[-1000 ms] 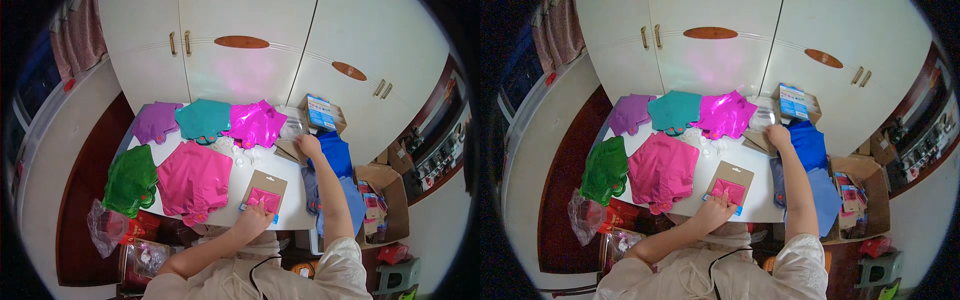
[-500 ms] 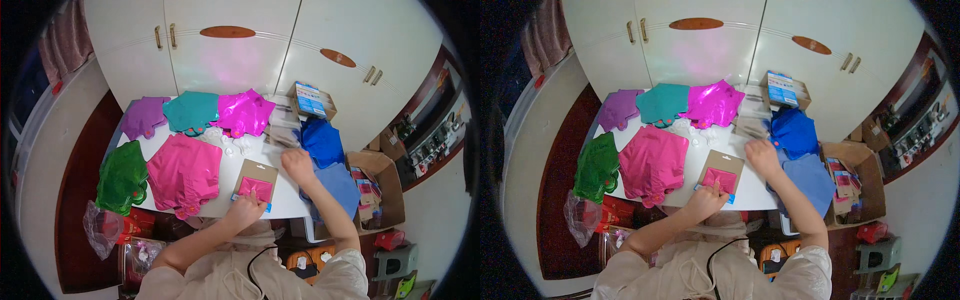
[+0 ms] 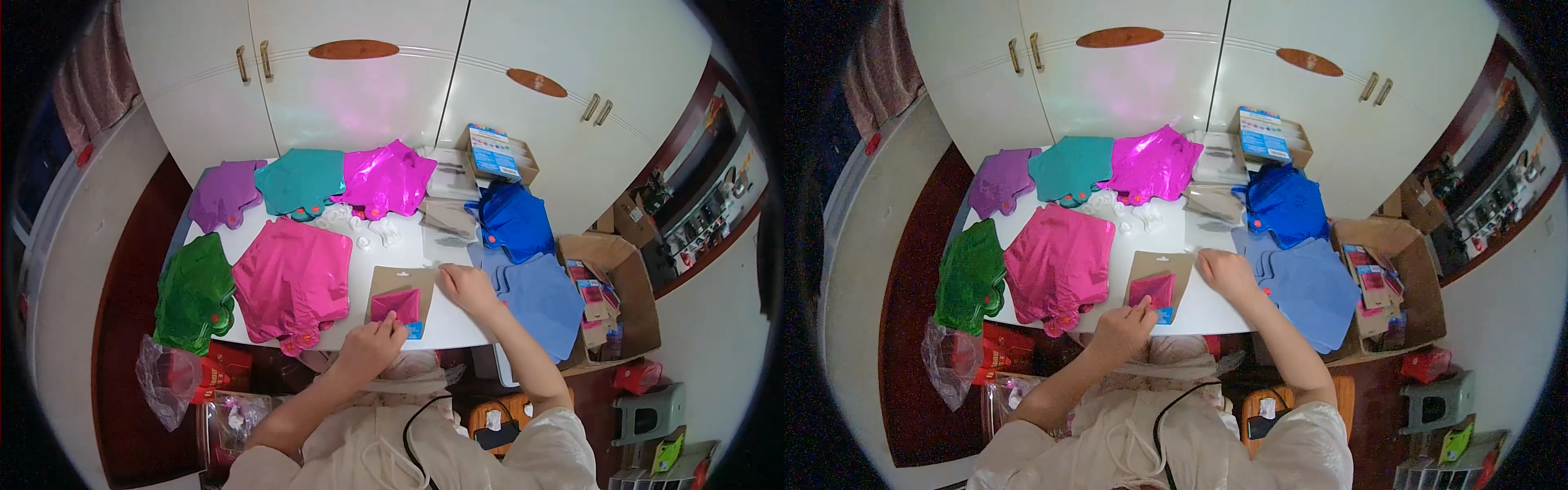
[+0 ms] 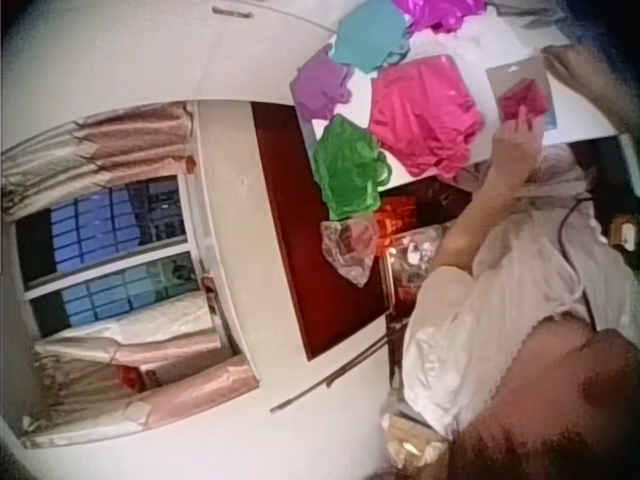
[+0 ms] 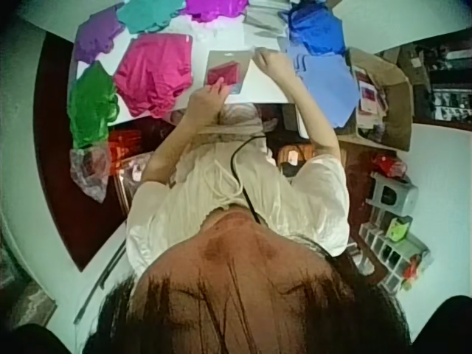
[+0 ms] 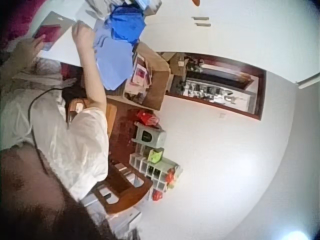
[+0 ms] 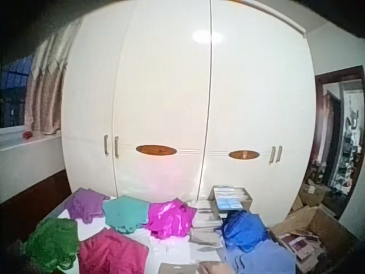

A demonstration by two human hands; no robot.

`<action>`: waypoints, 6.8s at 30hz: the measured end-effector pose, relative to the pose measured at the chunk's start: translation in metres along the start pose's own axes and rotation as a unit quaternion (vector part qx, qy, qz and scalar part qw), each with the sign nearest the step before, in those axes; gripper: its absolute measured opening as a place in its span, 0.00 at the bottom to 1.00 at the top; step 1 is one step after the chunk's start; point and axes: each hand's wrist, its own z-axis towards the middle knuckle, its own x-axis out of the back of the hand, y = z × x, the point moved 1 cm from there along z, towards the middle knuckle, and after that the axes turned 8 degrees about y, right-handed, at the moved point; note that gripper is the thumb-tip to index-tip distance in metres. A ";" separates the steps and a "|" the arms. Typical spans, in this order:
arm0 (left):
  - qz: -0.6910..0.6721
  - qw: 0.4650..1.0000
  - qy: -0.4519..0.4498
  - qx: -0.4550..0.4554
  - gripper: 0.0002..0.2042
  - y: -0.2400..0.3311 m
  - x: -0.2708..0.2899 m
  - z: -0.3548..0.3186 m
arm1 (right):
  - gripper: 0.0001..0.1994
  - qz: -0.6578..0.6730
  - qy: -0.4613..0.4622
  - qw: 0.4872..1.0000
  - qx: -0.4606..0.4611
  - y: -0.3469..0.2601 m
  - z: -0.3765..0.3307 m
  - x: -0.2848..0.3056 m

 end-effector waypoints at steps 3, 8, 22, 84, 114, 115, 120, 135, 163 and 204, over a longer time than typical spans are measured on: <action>0.021 1.000 -0.001 0.002 0.05 0.001 -0.001 -0.001 | 0.08 -0.013 0.040 0.997 0.057 0.012 0.002 0.000; 0.029 1.000 -0.008 0.003 0.05 0.002 -0.007 -0.001 | 0.08 -0.121 -0.013 0.988 0.097 0.039 0.002 -0.009; 0.026 1.000 0.007 -0.015 0.05 0.001 -0.018 0.004 | 0.06 -0.148 -0.025 0.981 0.122 0.028 0.009 -0.014; 0.030 0.996 0.079 -0.042 0.08 0.000 -0.031 0.024 | 0.15 0.326 0.267 0.891 -0.171 -0.021 -0.038 -0.019; 0.018 0.976 0.148 0.158 0.16 -0.035 0.064 -0.016 | 0.15 0.135 0.054 0.989 0.002 -0.036 0.035 -0.011; 0.015 0.972 0.144 0.187 0.17 -0.035 0.067 -0.024 | 0.14 0.084 0.048 0.995 0.019 -0.044 0.046 -0.018; 0.028 0.972 0.121 0.200 0.18 -0.029 0.076 -0.034 | 0.11 -0.164 0.015 0.985 0.042 -0.037 0.095 -0.096; 0.041 0.988 0.113 0.093 0.12 -0.021 0.045 -0.007 | 0.35 0.657 0.005 0.741 -0.140 -0.084 -0.003 -0.039; -0.278 0.806 0.259 0.454 0.09 0.009 0.007 -0.015 | 0.12 0.765 0.128 0.539 -0.327 -0.110 -0.096 -0.031; -0.605 0.489 0.170 0.604 0.07 0.019 -0.002 -0.021 | 0.08 0.637 0.188 0.661 -0.349 -0.130 -0.082 -0.022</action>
